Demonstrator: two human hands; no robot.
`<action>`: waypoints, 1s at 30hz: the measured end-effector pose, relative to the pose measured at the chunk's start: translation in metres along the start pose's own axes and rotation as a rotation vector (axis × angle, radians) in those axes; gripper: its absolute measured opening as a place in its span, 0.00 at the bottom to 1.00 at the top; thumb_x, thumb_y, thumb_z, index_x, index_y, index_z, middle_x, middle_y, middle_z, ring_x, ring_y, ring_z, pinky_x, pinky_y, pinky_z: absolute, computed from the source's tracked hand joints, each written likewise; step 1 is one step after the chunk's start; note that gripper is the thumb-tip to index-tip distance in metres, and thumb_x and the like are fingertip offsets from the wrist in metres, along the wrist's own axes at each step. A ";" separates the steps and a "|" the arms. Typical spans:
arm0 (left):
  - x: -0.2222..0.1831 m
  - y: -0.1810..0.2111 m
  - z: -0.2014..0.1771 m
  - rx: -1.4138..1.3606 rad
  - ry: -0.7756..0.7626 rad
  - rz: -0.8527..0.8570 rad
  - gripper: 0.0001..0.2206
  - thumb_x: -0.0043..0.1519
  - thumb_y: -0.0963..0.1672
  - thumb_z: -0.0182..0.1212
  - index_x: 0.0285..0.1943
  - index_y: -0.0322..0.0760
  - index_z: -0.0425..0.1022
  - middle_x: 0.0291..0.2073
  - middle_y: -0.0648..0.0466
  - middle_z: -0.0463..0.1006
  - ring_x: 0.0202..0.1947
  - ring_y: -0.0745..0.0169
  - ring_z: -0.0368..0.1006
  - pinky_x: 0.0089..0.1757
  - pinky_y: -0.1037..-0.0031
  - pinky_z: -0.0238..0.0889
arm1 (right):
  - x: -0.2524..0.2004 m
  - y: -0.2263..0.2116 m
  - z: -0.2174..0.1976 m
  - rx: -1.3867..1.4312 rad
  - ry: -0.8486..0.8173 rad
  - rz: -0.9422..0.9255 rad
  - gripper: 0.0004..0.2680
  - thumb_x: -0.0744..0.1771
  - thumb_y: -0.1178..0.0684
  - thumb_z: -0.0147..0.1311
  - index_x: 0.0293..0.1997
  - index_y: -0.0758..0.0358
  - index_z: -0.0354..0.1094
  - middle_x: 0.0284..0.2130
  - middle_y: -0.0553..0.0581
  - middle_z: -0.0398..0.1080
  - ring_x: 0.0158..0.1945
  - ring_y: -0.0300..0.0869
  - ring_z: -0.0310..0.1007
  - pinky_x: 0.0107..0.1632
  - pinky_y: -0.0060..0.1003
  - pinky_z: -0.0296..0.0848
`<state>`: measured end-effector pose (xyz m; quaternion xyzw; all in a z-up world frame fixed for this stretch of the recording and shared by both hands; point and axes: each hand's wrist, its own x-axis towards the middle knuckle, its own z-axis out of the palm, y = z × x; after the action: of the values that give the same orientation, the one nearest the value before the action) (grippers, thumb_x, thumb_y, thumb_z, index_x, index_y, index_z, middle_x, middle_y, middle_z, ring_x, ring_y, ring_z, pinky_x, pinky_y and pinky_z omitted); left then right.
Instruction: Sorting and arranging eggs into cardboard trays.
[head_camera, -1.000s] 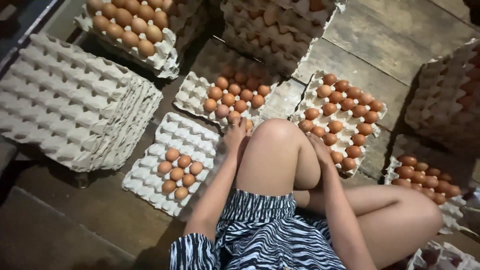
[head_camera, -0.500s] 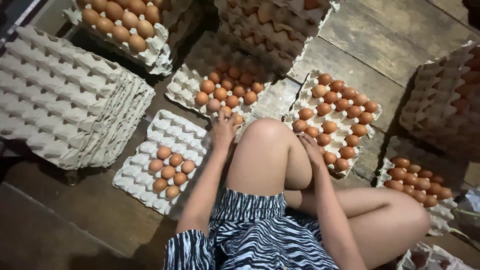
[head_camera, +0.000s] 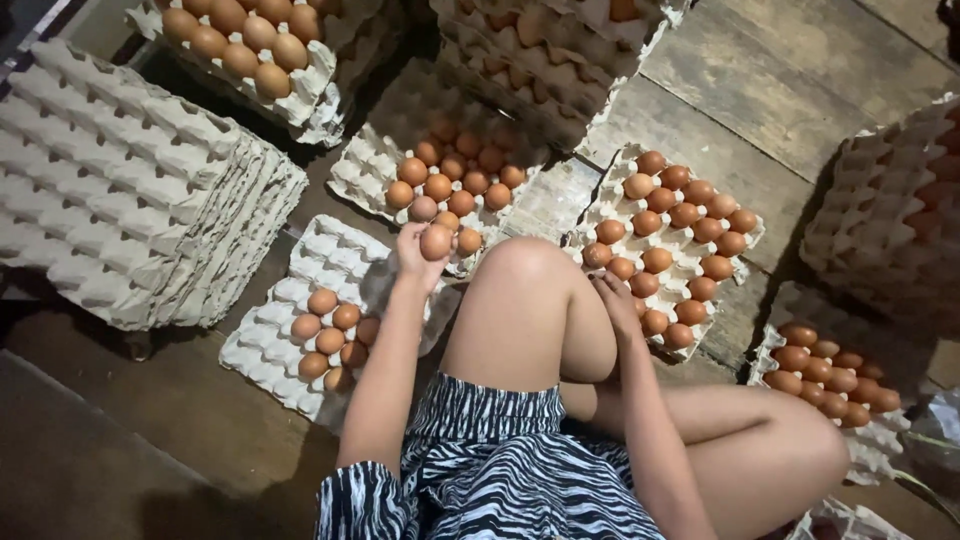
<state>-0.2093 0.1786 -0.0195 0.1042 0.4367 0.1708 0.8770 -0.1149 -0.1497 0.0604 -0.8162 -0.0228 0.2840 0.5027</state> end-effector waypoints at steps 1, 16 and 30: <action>-0.006 0.002 0.001 0.001 0.002 0.002 0.07 0.48 0.44 0.58 0.28 0.41 0.65 0.33 0.47 0.72 0.31 0.46 0.75 0.34 0.60 0.72 | 0.001 0.002 0.000 0.001 -0.003 0.001 0.08 0.66 0.49 0.54 0.43 0.58 0.74 0.38 0.60 0.72 0.49 0.49 0.69 0.56 0.45 0.66; -0.002 -0.039 0.047 2.128 -0.203 1.187 0.24 0.50 0.48 0.68 0.57 0.50 0.71 0.47 0.53 0.76 0.51 0.50 0.70 0.49 0.55 0.62 | 0.005 0.025 -0.006 0.001 0.156 -0.113 0.09 0.66 0.58 0.50 0.47 0.63 0.73 0.38 0.66 0.73 0.48 0.50 0.71 0.54 0.49 0.68; -0.006 -0.018 0.079 2.055 -0.249 1.066 0.18 0.53 0.48 0.68 0.51 0.44 0.75 0.44 0.50 0.71 0.55 0.47 0.64 0.41 0.51 0.71 | 0.026 0.079 -0.062 -0.383 0.713 0.058 0.05 0.63 0.46 0.55 0.39 0.42 0.74 0.34 0.42 0.74 0.41 0.40 0.73 0.47 0.37 0.69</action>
<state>-0.1456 0.1572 0.0256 0.9526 0.1813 0.0721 0.2333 -0.0828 -0.2302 0.0043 -0.9428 0.1233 -0.0121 0.3096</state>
